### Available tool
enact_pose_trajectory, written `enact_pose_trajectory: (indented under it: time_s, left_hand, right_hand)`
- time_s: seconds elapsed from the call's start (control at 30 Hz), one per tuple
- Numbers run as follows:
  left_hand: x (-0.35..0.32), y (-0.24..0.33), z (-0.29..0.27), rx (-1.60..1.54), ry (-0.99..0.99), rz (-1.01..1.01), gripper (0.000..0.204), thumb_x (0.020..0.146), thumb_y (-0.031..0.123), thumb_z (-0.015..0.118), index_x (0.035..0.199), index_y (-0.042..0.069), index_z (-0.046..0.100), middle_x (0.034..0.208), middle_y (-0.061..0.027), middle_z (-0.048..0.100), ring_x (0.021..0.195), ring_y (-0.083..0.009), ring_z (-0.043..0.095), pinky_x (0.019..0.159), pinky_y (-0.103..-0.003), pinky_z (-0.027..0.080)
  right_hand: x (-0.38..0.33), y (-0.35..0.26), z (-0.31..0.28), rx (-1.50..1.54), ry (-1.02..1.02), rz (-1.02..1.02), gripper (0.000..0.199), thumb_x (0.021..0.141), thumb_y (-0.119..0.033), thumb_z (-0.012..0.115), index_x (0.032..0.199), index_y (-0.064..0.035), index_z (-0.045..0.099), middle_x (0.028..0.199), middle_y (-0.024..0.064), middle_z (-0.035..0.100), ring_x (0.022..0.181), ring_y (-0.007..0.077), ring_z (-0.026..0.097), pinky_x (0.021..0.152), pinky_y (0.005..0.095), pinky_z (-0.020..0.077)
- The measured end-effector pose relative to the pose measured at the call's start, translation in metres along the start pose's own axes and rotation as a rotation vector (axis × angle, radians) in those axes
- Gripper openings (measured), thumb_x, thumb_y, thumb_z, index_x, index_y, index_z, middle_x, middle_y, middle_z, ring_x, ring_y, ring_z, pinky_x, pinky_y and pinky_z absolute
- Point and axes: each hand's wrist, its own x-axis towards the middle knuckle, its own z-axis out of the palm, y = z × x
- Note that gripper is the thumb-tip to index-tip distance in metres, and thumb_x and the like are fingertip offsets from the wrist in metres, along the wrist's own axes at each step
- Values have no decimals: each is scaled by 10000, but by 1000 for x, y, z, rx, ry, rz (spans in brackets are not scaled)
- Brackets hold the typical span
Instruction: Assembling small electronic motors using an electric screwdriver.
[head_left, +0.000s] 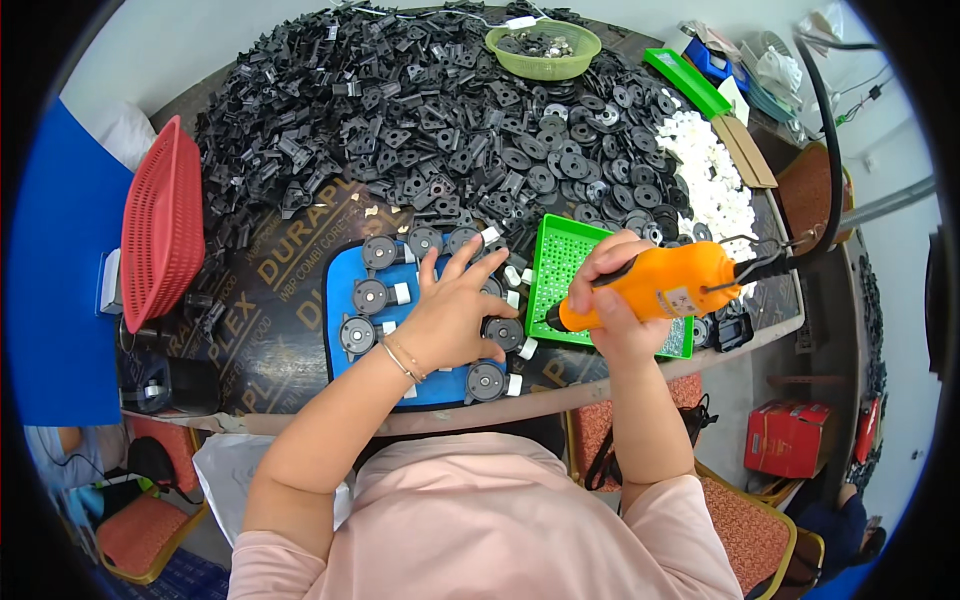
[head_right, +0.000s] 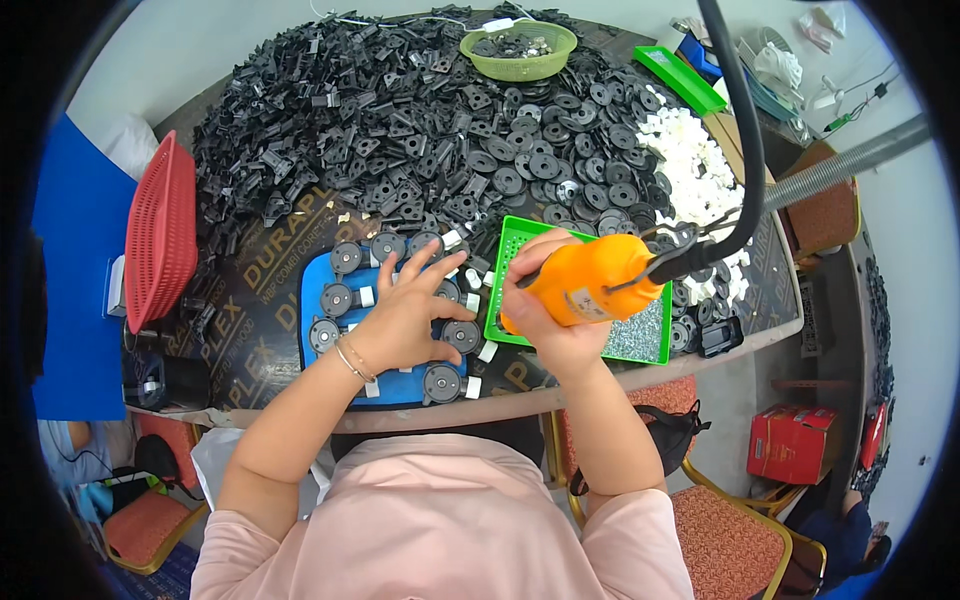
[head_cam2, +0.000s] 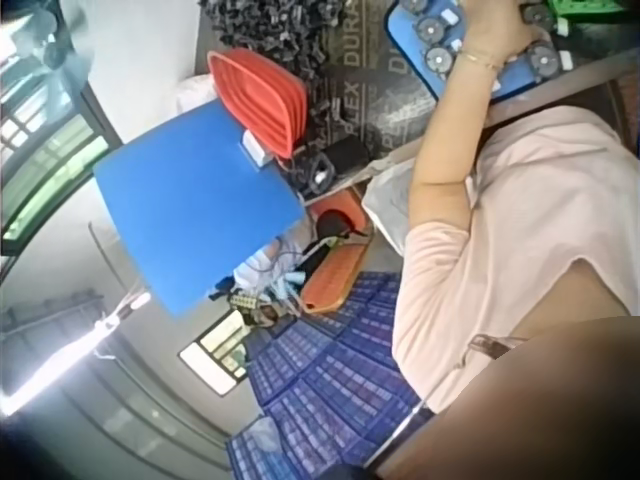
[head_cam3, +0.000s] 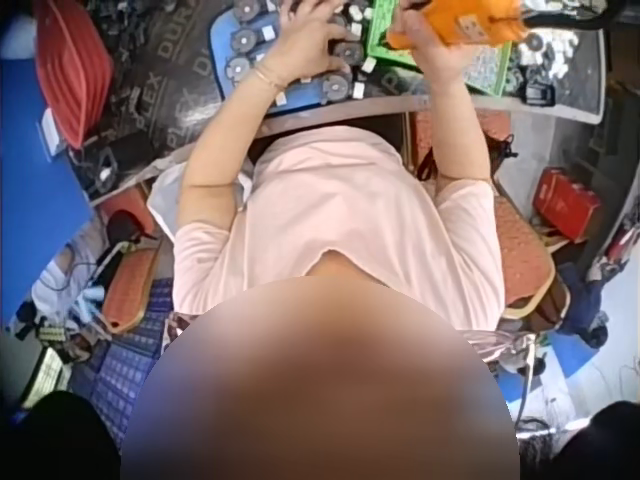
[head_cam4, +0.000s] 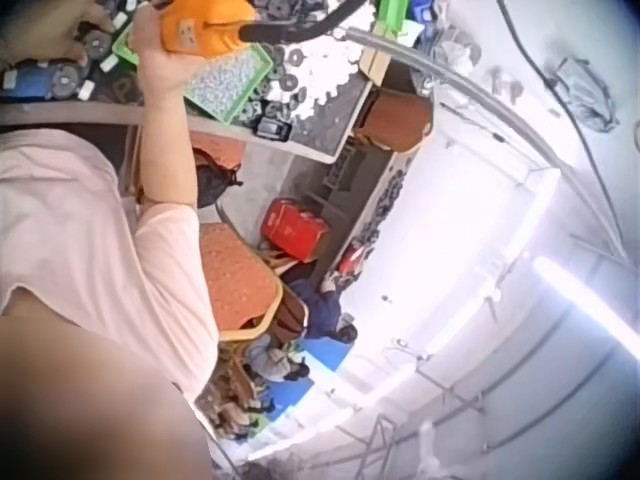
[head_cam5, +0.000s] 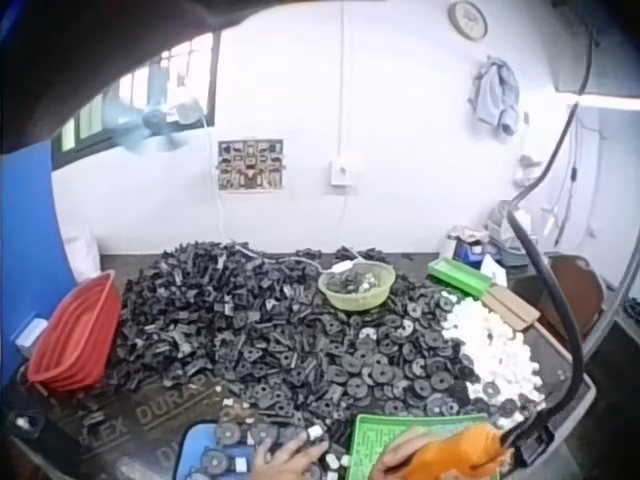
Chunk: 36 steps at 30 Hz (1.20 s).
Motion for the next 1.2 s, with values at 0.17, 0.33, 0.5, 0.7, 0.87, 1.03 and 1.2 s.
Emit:
enact_pose_trajectory:
  time_s: [0.17, 0.33, 0.5, 0.7, 0.87, 1.03, 1.2]
  left_hand:
    - [-1, -2, 0, 1, 0, -4, 490, 480, 286, 851, 948, 235, 717, 1440, -77, 324, 1377, -320, 148, 1055, -586, 50]
    - [-1, -1, 0, -6, -8, -6, 493, 481, 281, 851, 953, 236, 717, 1439, -70, 323, 1379, -315, 143, 1057, -586, 48]
    - [-2, 0, -1, -3, -7, -10, 490, 487, 285, 850, 956, 234, 715, 1438, -67, 323, 1379, -312, 146, 1059, -584, 49]
    - [-5, 1, 0, 14, 19, 7, 488, 502, 299, 843, 967, 233, 709, 1435, -69, 327, 1377, -310, 153, 1058, -590, 54]
    - [-8, 0, 3, 19, 41, 18, 480, 518, 304, 836, 974, 230, 706, 1436, -71, 326, 1375, -310, 158, 1052, -603, 63]
    - [-9, 2, 4, 43, 65, 41, 467, 539, 307, 827, 982, 230, 704, 1436, -71, 324, 1371, -309, 170, 1048, -608, 74]
    - [-12, -2, 7, 41, 72, 37, 456, 549, 307, 822, 982, 224, 705, 1427, -75, 336, 1368, -304, 181, 1046, -613, 88]
  right_hand:
    - [0, -1, 5, -36, -17, 26, 233, 767, -66, 662, 925, 12, 510, 878, 110, 478, 587, 173, 547, 546, 267, 464]
    - [-1, -3, 8, 52, 94, 94, 229, 695, -17, 703, 881, -3, 571, 850, 88, 557, 796, 178, 525, 676, 280, 442]
    - [-3, -7, 13, 88, 101, 100, 231, 694, -10, 703, 881, 6, 567, 843, 100, 549, 774, 174, 529, 655, 272, 453]
    - [-2, -7, 12, 72, 91, 56, 217, 705, 3, 689, 881, 8, 562, 841, 101, 543, 730, 160, 533, 644, 263, 461]
    - [-5, -4, 13, 83, 104, 84, 211, 697, 17, 680, 870, 5, 559, 832, 99, 543, 738, 164, 533, 648, 266, 459]
    - [3, -7, 1, -60, 14, -61, 180, 799, -66, 630, 906, 1, 501, 833, 100, 467, 573, 169, 527, 537, 277, 464]
    - [12, -31, 22, 231, 5, -39, 227, 813, -133, 649, 910, 5, 497, 830, 103, 471, 566, 170, 532, 525, 275, 466]
